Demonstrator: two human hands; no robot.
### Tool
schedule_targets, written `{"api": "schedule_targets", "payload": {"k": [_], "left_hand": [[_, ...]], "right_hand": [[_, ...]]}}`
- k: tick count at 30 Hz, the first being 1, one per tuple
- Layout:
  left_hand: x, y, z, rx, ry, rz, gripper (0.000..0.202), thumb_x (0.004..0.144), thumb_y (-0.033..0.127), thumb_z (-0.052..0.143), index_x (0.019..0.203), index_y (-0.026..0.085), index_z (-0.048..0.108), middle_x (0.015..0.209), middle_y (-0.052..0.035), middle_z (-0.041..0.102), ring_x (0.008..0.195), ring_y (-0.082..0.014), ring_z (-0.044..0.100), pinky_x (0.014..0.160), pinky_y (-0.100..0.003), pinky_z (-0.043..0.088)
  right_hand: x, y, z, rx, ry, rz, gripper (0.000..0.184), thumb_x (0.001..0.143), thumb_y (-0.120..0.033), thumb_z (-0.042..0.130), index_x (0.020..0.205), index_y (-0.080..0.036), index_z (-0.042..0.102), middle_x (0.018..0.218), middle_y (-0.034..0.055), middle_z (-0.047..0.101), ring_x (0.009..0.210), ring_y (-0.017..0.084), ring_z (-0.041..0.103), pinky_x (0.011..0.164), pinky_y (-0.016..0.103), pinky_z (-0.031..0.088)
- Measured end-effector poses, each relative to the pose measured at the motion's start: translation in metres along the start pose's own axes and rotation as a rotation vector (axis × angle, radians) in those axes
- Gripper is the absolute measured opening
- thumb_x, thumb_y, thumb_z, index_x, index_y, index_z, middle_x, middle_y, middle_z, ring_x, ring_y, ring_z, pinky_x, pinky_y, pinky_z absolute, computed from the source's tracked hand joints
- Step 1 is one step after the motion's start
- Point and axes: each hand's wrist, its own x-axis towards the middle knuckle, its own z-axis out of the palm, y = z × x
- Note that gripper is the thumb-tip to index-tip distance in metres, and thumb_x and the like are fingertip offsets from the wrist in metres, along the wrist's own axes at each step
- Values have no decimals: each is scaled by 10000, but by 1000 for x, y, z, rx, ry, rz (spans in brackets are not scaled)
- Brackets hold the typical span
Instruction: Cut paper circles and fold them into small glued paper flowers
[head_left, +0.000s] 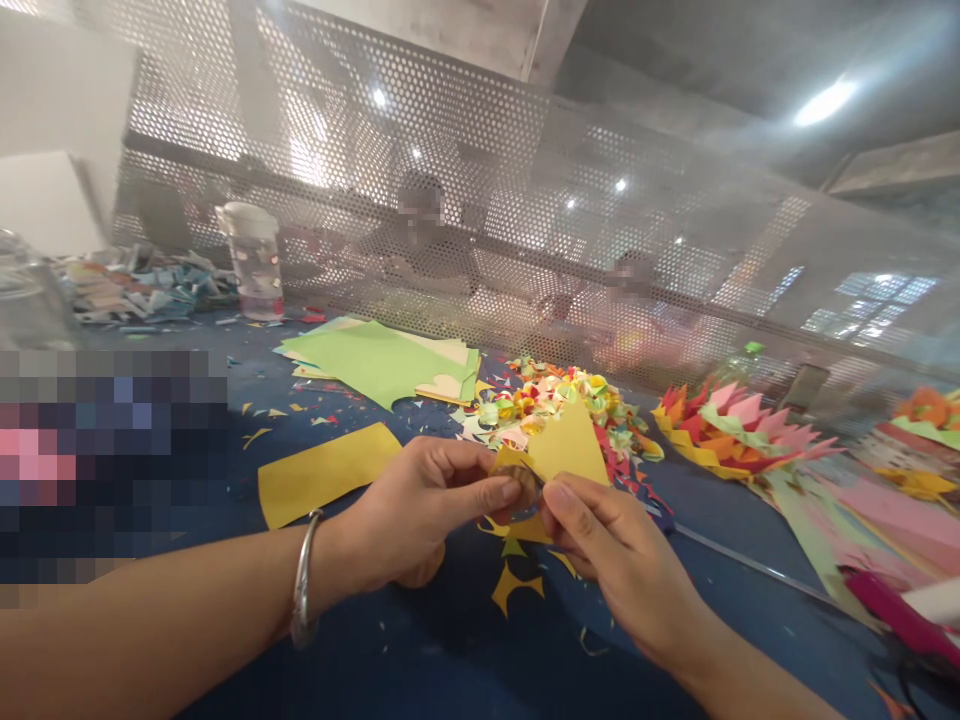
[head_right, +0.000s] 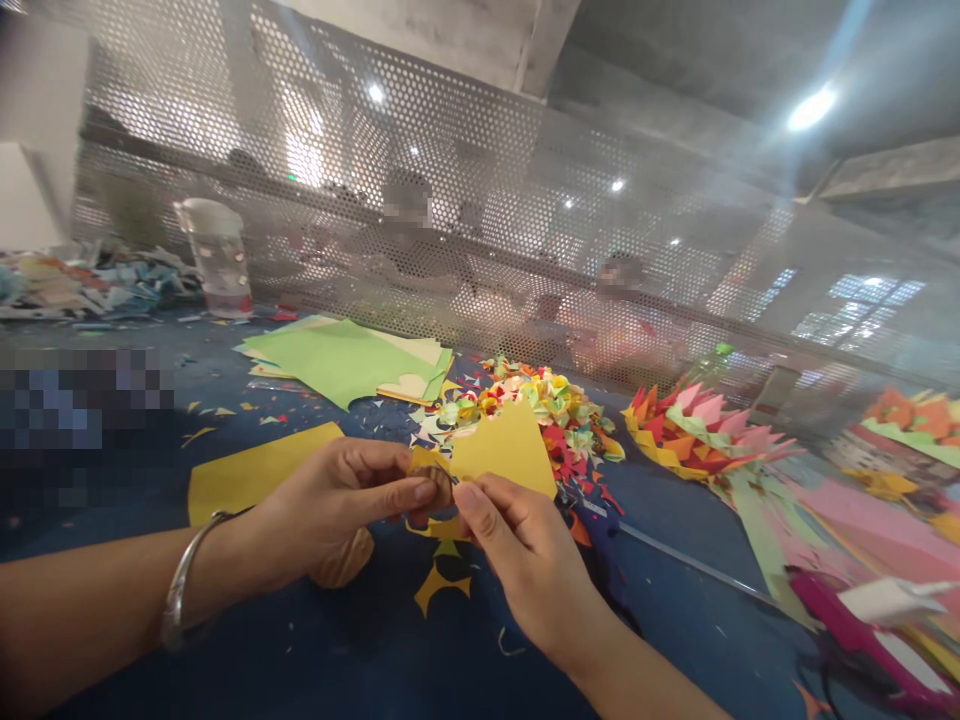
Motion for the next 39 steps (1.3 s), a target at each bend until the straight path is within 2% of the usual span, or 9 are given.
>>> {"api": "schedule_targets", "payload": {"k": [16,21,32,39], "left_hand": [[2,0,-1,44,0,13,178,789,326,734,767,150,717,760,-24,708,717,-129,601,718,-251,478],[2,-1,-2,60,36,13,180,772,317,744,757,140,713,728,-25,707,676,-120,589,678,-239,463],[2,1,-5,119,21,46,168,799,326,713,760,163,725,727,-14,704,700,-132,599,698,-244,471],[2,4,-4,72,3,29,128,805,263,703,727,163,726,692,7,688,687,-111,581,702,-223,449]], "right_hand": [[0,-2,-2,-16,-19,-30,441,953,-557,485,672,-222,435,555,-95,198,456,90,144,394,261,108],[1,-1,-3,-47,-10,-40,441,954,-556,484,669,-223,432,559,-92,200,461,93,144,397,265,114],[1,-3,-4,-185,33,-60,457,949,-560,484,644,-227,412,553,-78,253,477,106,218,425,269,172],[0,-4,-5,-214,39,-63,454,958,-556,461,652,-227,398,578,-73,265,498,110,233,445,272,194]]}}
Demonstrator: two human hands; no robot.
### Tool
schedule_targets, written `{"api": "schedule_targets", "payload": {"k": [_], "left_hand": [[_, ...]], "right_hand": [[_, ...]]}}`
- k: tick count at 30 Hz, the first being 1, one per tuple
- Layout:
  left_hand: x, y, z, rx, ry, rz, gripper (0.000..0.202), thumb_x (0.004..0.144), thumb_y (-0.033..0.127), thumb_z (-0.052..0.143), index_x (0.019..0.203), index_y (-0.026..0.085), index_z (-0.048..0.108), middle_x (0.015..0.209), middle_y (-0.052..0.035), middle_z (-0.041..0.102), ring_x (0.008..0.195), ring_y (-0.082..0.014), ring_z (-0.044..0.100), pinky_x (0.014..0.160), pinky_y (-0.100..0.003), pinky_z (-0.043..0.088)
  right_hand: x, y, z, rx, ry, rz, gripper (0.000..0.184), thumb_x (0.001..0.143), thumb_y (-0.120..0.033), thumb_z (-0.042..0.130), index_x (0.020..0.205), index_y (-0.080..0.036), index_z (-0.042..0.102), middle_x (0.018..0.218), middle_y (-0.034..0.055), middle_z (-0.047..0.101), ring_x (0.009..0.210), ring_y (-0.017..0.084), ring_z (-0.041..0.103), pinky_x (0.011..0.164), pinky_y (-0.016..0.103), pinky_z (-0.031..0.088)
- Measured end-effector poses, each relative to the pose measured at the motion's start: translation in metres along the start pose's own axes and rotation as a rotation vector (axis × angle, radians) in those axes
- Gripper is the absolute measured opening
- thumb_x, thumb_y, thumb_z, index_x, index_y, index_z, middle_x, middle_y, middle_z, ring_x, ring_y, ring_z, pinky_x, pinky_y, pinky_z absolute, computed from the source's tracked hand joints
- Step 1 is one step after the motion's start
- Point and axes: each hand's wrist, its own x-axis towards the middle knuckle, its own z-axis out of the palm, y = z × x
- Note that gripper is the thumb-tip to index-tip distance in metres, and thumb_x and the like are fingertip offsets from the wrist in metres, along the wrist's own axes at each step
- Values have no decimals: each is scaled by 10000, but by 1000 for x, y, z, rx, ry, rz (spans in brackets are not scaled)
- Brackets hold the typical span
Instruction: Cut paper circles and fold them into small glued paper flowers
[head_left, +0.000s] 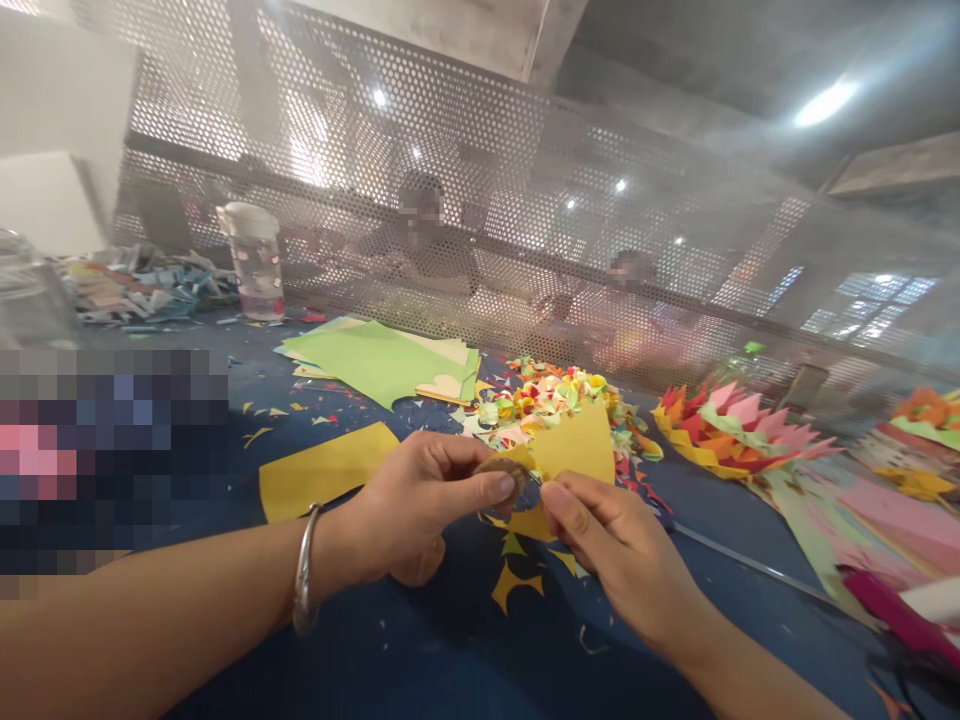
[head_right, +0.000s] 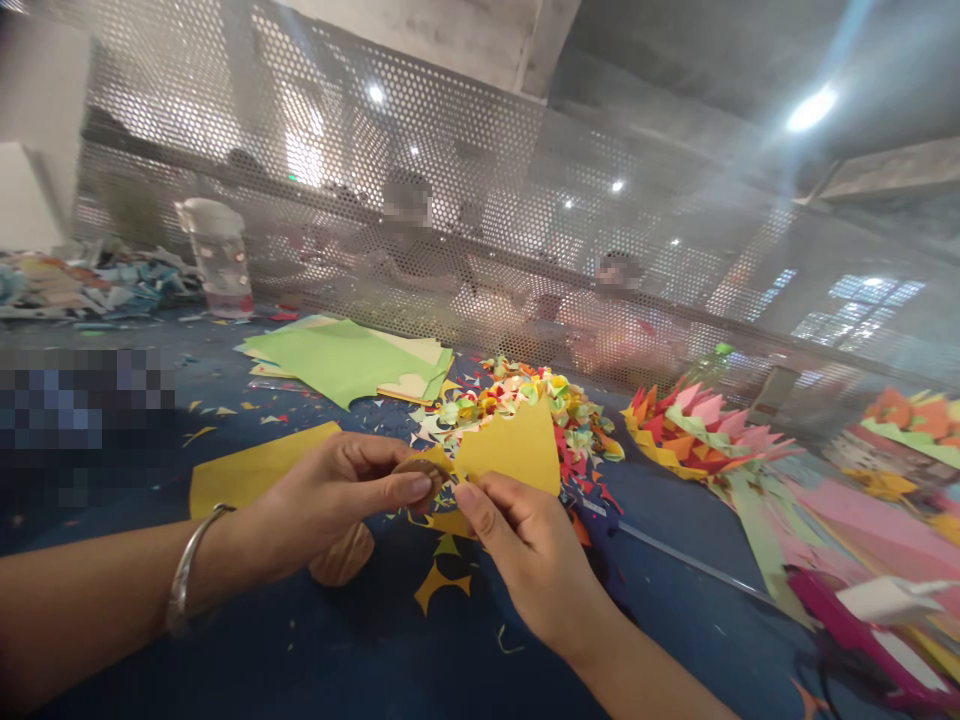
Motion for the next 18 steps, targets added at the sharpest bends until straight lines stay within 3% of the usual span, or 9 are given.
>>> {"api": "schedule_targets", "payload": {"k": [18], "left_hand": [[-1,4,2,12,-5,-50,162,799,258,699,687,142,705,670,8,634,684,-110,528,692,-230,405]], "right_hand": [[1,-2,-2,-95,-3,-87,438,982,-508,436,653,-222,395,616,-58,298,554,123,280,504,266,262]]}}
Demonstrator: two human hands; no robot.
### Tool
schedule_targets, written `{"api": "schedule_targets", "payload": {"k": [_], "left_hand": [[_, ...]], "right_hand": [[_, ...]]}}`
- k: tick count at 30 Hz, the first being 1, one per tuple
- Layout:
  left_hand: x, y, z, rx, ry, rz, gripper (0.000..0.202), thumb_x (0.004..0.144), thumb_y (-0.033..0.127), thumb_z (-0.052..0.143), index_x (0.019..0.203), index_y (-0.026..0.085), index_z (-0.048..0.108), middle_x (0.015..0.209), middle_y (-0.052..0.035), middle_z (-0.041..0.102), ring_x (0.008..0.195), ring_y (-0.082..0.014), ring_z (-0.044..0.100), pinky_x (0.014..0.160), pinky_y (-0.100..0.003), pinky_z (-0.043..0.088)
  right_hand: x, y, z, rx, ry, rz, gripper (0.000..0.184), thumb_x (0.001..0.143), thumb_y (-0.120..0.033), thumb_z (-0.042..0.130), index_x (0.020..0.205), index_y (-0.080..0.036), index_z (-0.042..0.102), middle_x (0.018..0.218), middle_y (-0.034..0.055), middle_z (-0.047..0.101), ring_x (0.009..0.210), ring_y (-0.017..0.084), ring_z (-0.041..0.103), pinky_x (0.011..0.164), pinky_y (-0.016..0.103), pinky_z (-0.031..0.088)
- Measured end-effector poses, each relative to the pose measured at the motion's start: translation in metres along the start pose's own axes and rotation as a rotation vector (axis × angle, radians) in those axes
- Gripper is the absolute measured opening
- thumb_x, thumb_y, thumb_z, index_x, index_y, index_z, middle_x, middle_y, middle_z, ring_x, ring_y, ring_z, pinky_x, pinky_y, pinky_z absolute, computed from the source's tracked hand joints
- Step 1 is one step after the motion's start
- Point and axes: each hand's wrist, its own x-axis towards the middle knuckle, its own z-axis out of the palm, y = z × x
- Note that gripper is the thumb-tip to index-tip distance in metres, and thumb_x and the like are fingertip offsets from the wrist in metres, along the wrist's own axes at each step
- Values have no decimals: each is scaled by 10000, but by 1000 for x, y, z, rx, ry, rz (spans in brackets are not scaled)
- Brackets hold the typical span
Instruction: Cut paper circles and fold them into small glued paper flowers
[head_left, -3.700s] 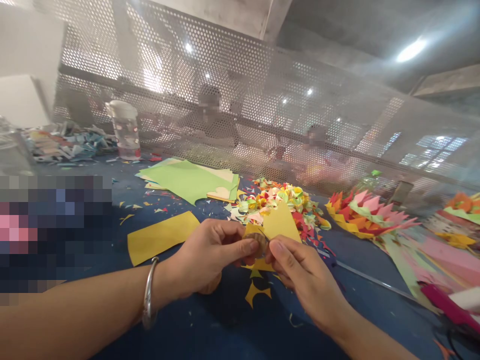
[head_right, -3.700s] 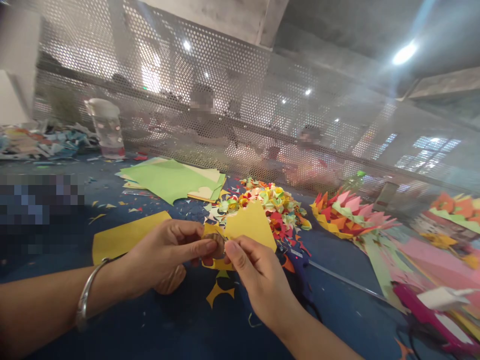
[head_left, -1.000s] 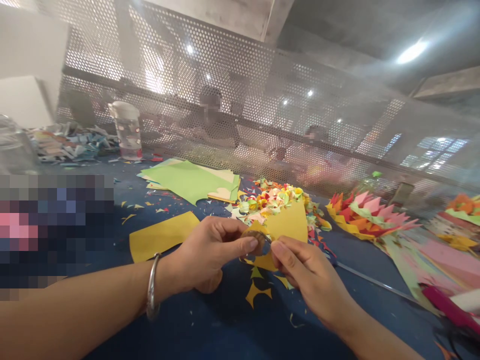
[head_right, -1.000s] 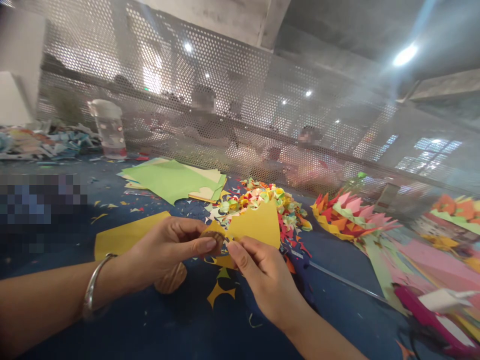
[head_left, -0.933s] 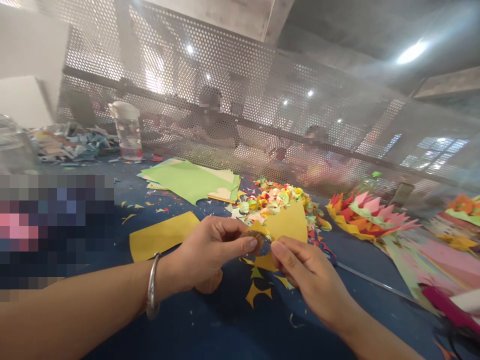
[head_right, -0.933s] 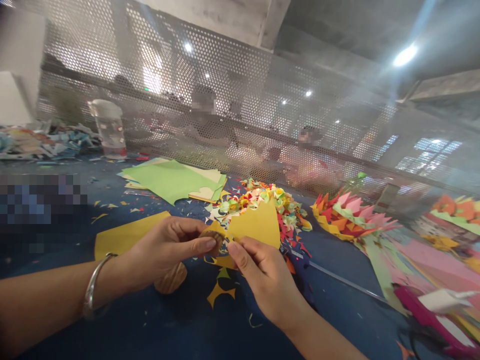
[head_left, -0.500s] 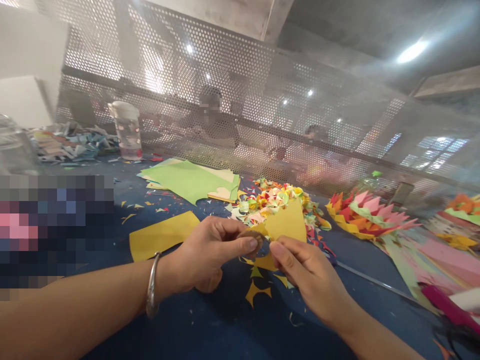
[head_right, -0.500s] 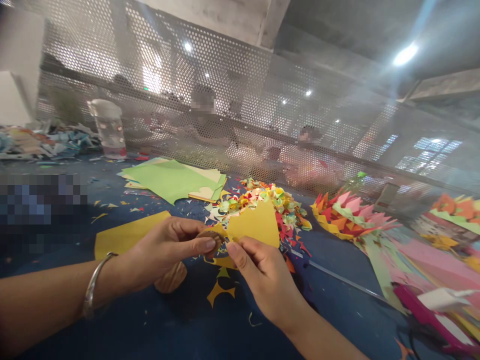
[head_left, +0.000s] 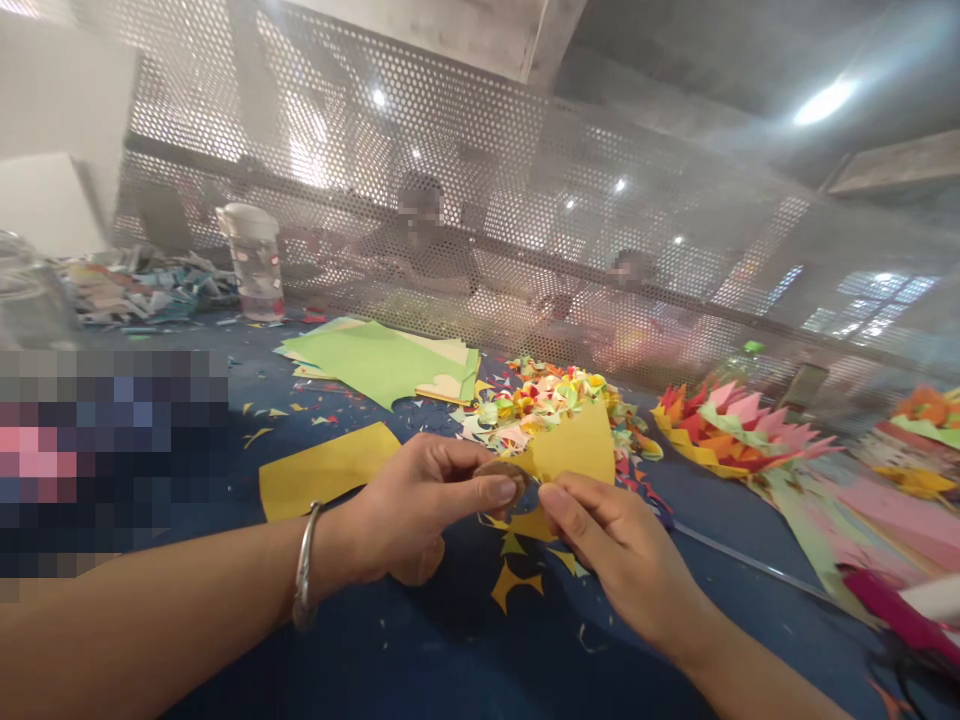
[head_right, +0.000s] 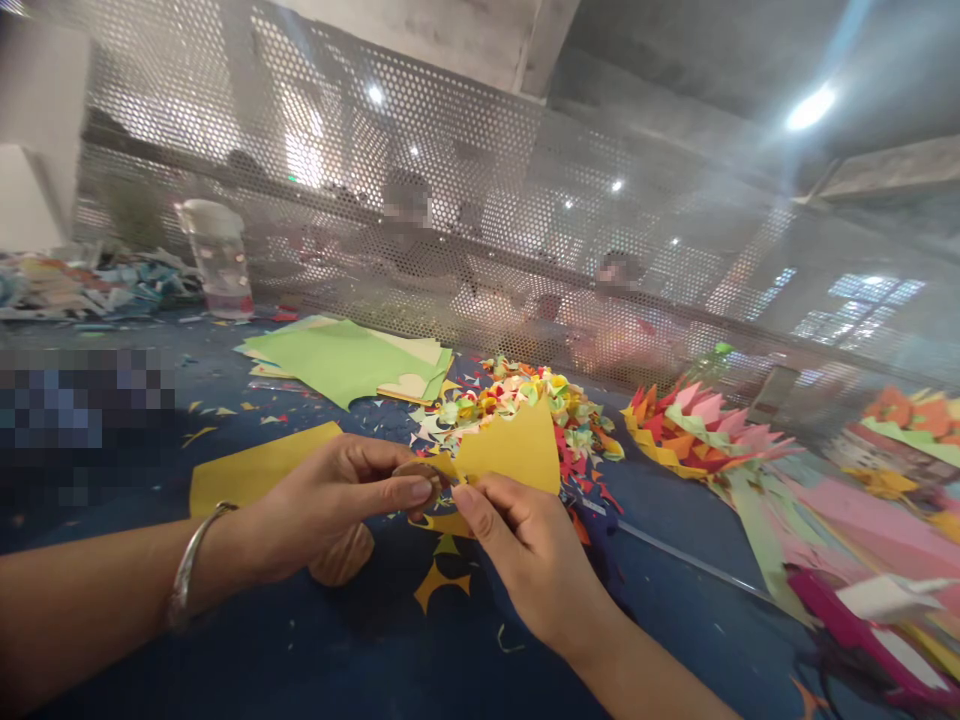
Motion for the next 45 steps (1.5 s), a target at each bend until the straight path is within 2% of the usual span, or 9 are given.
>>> {"api": "schedule_targets", "payload": {"k": [23,28,34,39,45], "left_hand": [[1,0,-3,21,-97,32,183,831,251,660,692,132,661,664,9,581,671,-108,482,663,-236,382],[1,1,-5,50,-112,35,200,837,235,645,667,129,642,654,15,559,660,-103,460,657,-235,370],[2,-1,-9,95,-137,5,183,848,273,640,737,131,673,689,9,559,683,-116,460,664,-247,372],[2,2,-10,124,-179,-11,215,841,270,636,667,143,625,658,27,535,666,-105,452,655,-229,365],[3,4,-14,196,-209,1,232,847,302,629,676,146,623,657,30,537,658,-107,457,646,-228,369]], "right_hand": [[1,1,0,-21,-9,-16,420,982,-496,429,664,-222,425,634,-52,334,583,132,323,541,271,294],[-1,1,-1,-38,-8,-15,414,981,-496,433,669,-224,417,643,-49,341,595,136,336,550,272,302],[0,1,-1,-48,-9,-15,408,981,-490,435,673,-222,433,640,-48,346,593,136,340,550,273,303],[0,2,0,-70,-19,-12,422,980,-498,419,658,-226,404,639,-48,328,591,137,332,544,278,298],[-1,-1,-1,-74,-37,-16,415,982,-477,420,651,-228,388,626,-51,319,575,134,318,531,281,283]]}}
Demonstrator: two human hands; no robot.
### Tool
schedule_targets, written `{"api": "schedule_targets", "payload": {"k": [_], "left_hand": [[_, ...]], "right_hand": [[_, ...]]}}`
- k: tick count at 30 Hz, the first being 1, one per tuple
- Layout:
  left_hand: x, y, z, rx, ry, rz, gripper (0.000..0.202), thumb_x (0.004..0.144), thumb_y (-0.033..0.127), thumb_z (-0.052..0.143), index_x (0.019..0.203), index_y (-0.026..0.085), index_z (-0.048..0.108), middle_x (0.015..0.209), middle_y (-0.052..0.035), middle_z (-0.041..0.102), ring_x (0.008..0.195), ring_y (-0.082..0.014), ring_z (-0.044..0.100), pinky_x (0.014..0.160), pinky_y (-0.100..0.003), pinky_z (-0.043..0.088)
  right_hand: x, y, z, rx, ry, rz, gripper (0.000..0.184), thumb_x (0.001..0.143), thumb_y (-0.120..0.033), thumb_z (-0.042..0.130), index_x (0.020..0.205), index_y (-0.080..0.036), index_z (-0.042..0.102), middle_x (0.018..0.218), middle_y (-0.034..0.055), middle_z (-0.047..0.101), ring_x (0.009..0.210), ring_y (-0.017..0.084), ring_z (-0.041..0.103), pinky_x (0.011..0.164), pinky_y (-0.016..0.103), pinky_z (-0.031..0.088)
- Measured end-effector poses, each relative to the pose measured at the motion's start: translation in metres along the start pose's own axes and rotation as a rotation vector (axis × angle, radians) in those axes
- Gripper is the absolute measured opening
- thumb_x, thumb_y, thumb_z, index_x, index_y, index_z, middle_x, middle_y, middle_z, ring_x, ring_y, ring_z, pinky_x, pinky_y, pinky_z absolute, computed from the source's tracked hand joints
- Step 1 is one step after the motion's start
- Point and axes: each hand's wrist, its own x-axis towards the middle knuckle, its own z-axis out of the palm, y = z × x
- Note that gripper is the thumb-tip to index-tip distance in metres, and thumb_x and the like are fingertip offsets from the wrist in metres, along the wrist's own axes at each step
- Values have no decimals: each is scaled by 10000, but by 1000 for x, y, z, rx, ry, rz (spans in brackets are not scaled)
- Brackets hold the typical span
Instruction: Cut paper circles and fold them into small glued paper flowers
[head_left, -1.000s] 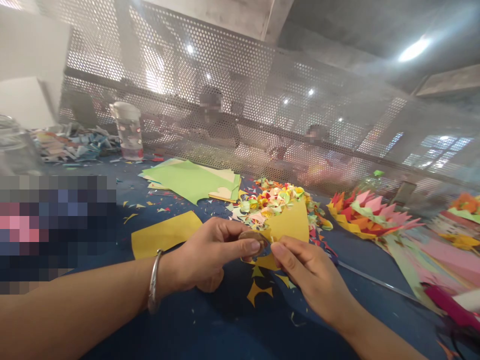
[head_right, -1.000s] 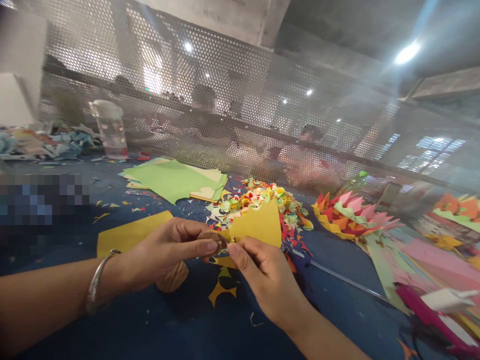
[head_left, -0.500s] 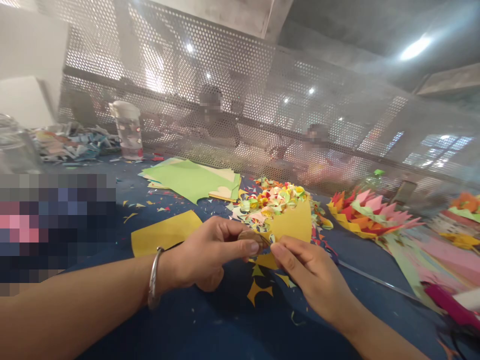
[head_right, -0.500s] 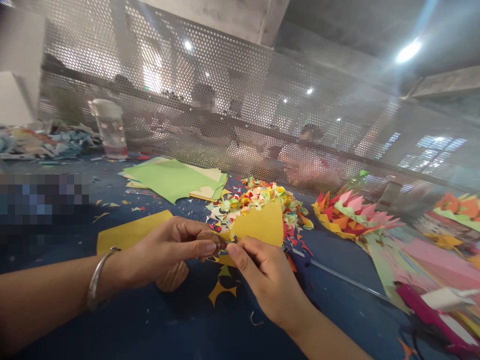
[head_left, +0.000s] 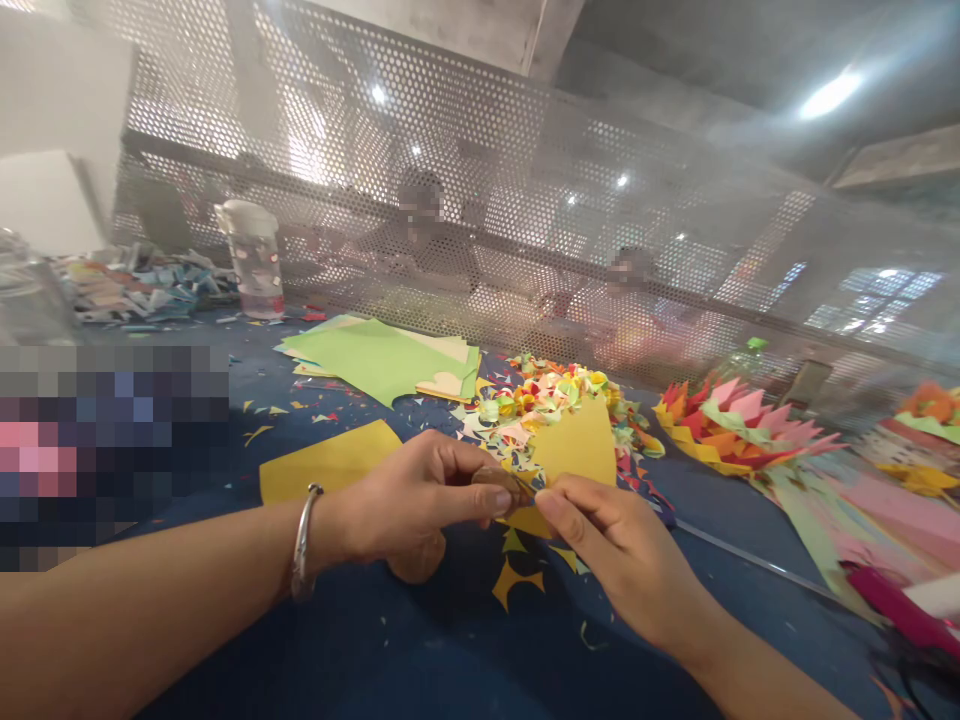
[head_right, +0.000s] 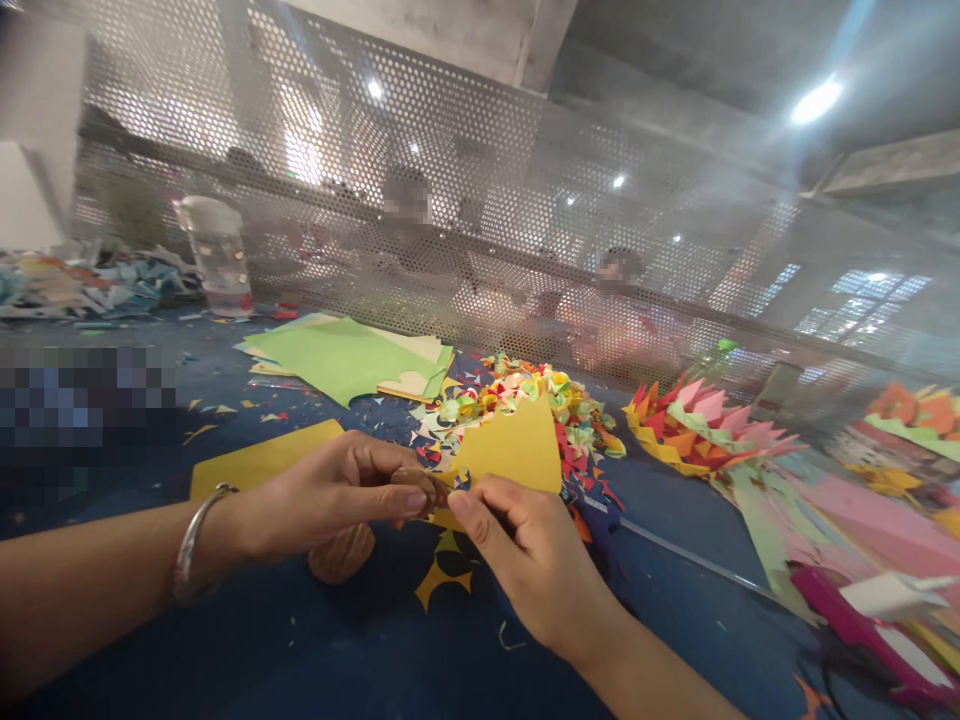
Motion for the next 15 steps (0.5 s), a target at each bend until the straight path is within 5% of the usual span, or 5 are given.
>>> {"api": "schedule_targets", "payload": {"k": [15], "left_hand": [[-1,5,-7,46,-101,-32,147,834,267,637,780,142,693,722,15,582,686,-114,504,670,-224,416]], "right_hand": [[-1,-1,1,-1,-29,-6,432,983,-489,433,646,-222,387,614,-58,314,560,126,301,511,269,265]]}}
